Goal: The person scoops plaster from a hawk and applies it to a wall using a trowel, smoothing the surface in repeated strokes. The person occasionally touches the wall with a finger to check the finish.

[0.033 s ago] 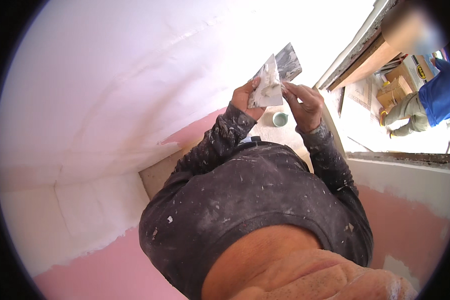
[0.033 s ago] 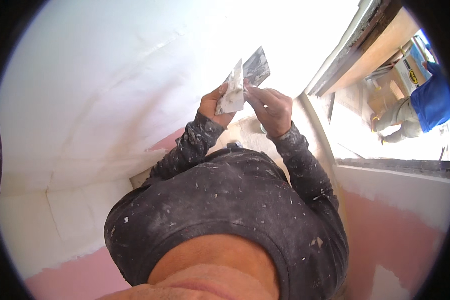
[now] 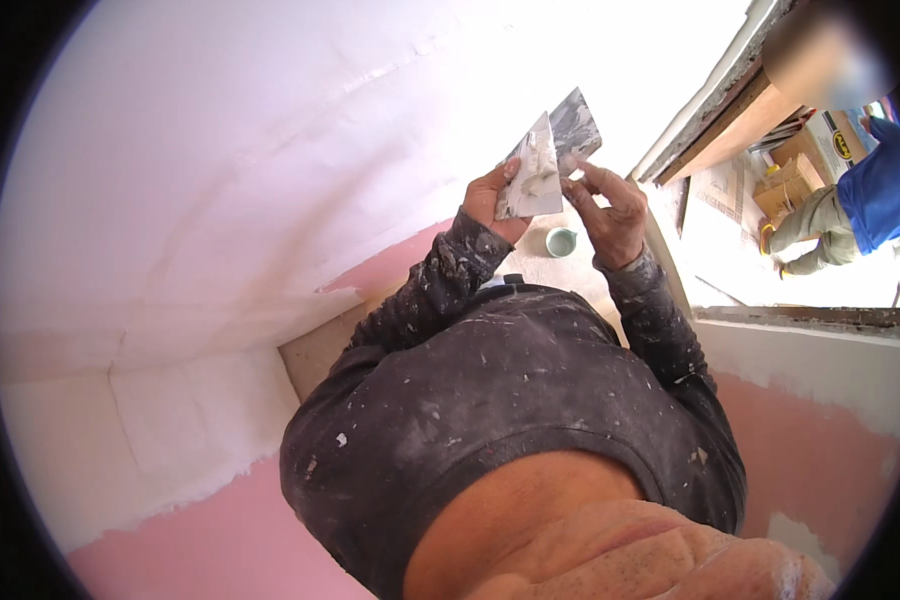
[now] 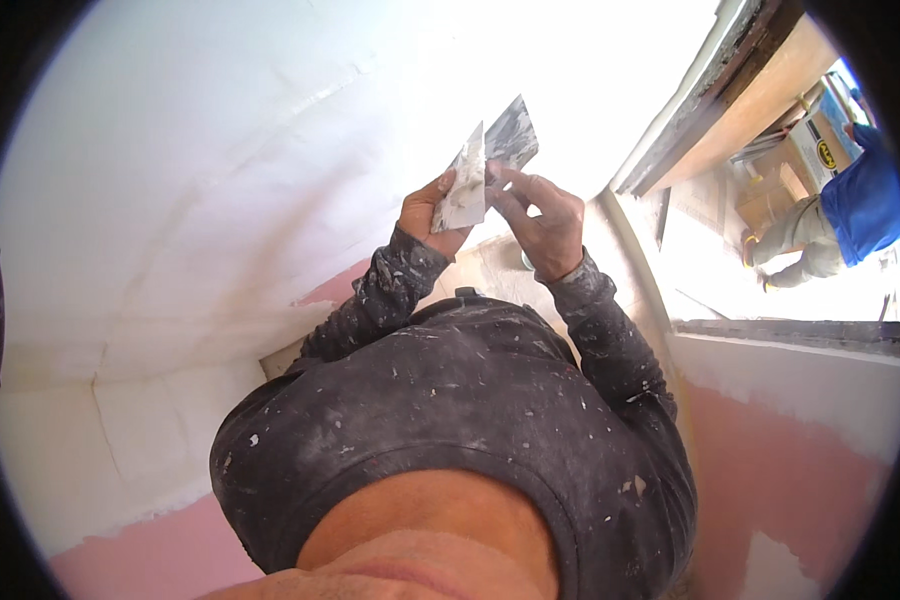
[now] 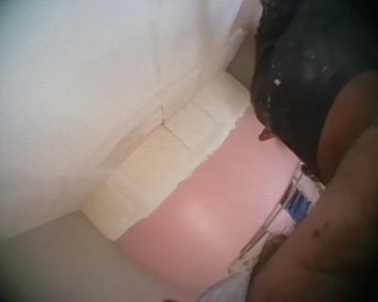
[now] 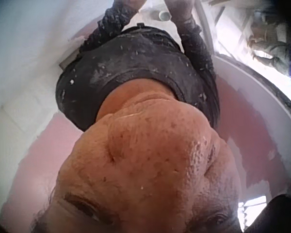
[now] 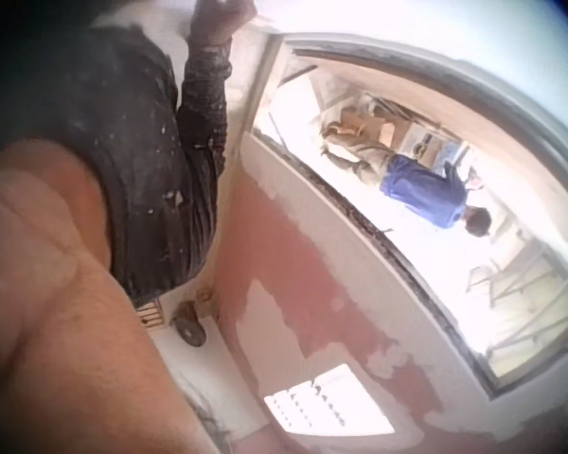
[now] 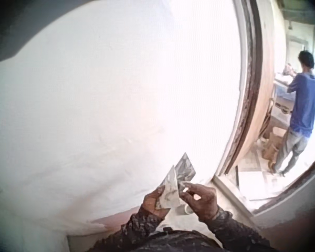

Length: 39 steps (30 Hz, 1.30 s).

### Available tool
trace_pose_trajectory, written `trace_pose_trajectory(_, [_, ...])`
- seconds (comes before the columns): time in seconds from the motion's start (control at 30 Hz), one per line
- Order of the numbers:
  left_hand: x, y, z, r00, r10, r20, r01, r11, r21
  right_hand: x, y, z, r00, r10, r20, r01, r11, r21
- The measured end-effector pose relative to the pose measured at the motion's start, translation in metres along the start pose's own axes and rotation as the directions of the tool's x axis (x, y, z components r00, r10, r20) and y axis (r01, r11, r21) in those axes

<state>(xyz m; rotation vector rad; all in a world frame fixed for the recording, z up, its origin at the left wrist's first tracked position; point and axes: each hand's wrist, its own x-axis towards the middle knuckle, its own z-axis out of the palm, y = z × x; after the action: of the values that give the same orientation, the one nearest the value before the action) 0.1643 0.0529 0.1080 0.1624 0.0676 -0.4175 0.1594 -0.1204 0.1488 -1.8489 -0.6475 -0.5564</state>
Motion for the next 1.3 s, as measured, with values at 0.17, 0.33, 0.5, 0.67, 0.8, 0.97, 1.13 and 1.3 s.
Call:
trace_pose_trajectory(0.17, [0.021,0.035,-0.012,0.985,-0.027,0.172,0.032,0.999,-0.026,0.020,-0.005,0.024,0.826,0.510,0.242,-0.560,0.688,0.461])
trace_pose_trajectory(0.33, [0.028,0.043,-0.024,0.998,0.049,0.045,-0.047,0.998,-0.029,0.016,0.011,0.032,0.980,0.179,0.087,-0.179,0.984,-0.005])
trace_pose_trajectory(0.5, [0.022,0.051,-0.016,0.994,0.102,0.040,-0.107,0.978,0.178,0.037,0.027,0.030,0.840,0.542,-0.027,-0.477,0.760,0.441])
trace_pose_trajectory(0.67, [0.020,0.067,-0.018,0.997,0.033,0.070,-0.059,0.906,0.418,0.061,0.076,0.041,0.974,0.175,0.147,-0.176,0.984,-0.011])
trace_pose_trajectory(0.8, [0.000,0.089,-0.012,0.990,0.084,0.113,-0.123,0.905,0.406,0.147,0.138,0.024,0.833,0.278,-0.479,-0.362,0.928,-0.091])
trace_pose_trajectory(0.97, [-0.029,0.105,-0.053,0.992,0.129,0.016,-0.125,0.916,0.382,0.162,0.160,0.112,0.898,-0.217,-0.383,0.021,0.890,-0.455])
trace_pose_trajectory(1.13, [-0.046,0.105,-0.089,0.956,0.240,-0.169,-0.180,0.934,0.309,0.087,0.081,0.187,1.000,-0.014,0.004,0.015,0.979,-0.202])
trace_pose_trajectory(1.3, [-0.044,0.093,-0.085,0.985,0.155,-0.070,-0.143,0.979,0.147,0.075,0.103,0.120,0.865,0.476,0.157,-0.481,0.701,0.527])
